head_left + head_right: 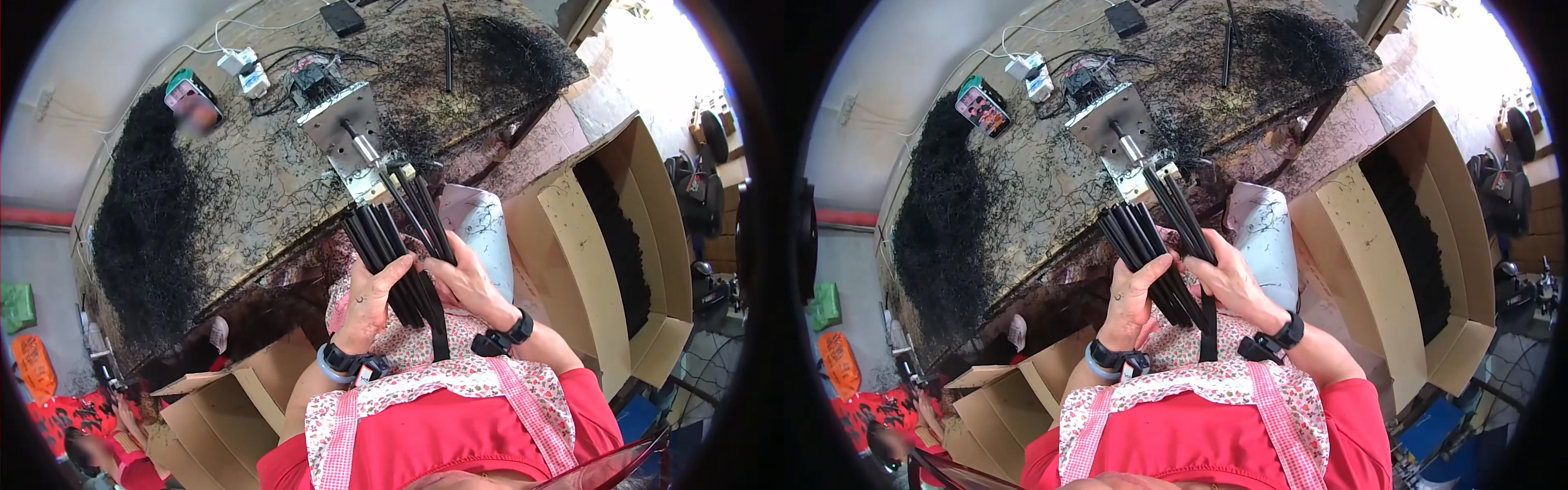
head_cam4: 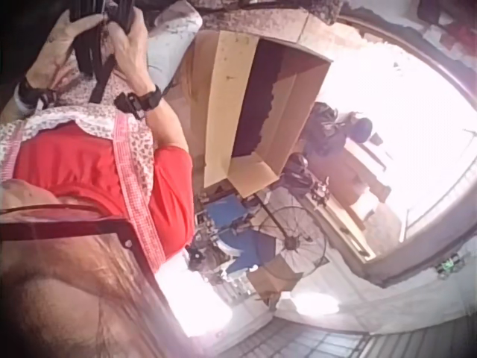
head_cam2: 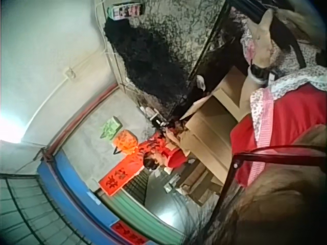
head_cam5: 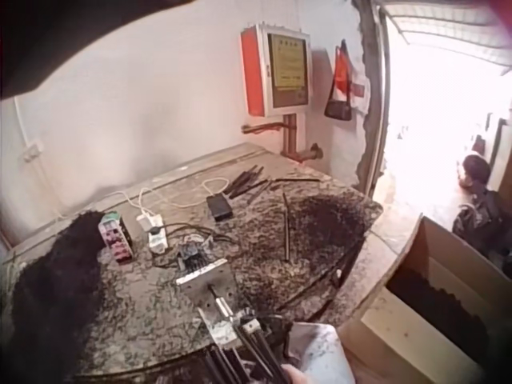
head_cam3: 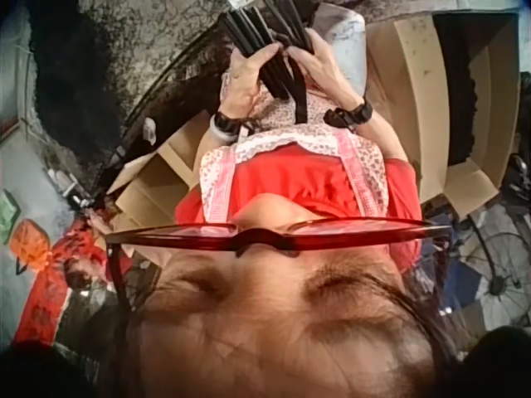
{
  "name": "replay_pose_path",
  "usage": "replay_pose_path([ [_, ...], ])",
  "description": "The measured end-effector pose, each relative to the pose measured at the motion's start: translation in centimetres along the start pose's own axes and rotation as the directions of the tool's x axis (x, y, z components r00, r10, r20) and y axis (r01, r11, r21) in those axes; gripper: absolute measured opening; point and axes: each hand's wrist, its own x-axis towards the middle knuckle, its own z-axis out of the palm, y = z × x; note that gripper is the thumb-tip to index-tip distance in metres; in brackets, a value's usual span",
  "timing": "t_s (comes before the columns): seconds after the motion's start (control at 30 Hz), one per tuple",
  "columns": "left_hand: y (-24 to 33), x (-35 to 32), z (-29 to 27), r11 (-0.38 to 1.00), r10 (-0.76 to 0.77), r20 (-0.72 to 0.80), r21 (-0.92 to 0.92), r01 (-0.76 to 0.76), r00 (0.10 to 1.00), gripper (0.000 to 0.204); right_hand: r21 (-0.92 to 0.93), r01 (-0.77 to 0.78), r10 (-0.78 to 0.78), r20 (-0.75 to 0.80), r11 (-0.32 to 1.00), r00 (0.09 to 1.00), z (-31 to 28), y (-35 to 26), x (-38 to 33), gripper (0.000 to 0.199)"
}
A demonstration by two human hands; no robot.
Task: Assemble synthetic hair bundles onto plastic tracks using a specialized sewing machine.
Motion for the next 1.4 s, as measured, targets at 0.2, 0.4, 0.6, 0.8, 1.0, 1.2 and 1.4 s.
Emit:
replay_pose_path([
  [0.2,0.6,1.5,0.5,0.988,0.138,-0.068,0.081,-0.133,0.988,0.017,-0.107,0.006,-0.001,0.046,0.994,0.999,-1.1,0.9,1.8,0.025],
  [0.4,-0.2,2.9,1.6,0.987,0.149,-0.108,0.077,-0.142,0.983,0.018,-0.028,-0.021,0.021,0.004,0.999,1.000,-0.1,1.3,-1.5,0.029],
  [0.6,-0.7,1.9,1.4,0.995,0.090,-0.095,-0.038,-0.094,0.991,0.029,0.162,-0.027,0.024,0.021,0.986,0.999,-0.8,0.8,-0.1,0.035],
  [0.8,-0.7,1.5,0.2,0.984,0.172,-0.158,0.078,-0.162,0.972,0.030,0.006,0.046,-0.046,0.005,0.999,0.999,0.0,-0.3,1.1,0.041],
  [1.0,-1.3,1.1,0.3,0.999,0.052,-0.054,-0.010,-0.053,0.997,0.032,-0.143,-0.075,0.070,-0.042,0.987,0.997,-0.5,-0.5,-0.6,0.040],
  [1.2,-0.7,1.3,0.6,0.970,0.228,-0.077,0.109,-0.219,0.971,0.031,-0.045,0.004,-0.003,0.027,0.999,1.000,-0.6,-0.7,1.9,0.034],
  [1.4,0.2,3.1,1.3,0.978,0.200,-0.026,0.069,-0.198,0.979,0.028,0.252,-0.063,0.053,0.046,0.966,0.998,0.5,0.0,-1.2,0.041],
])
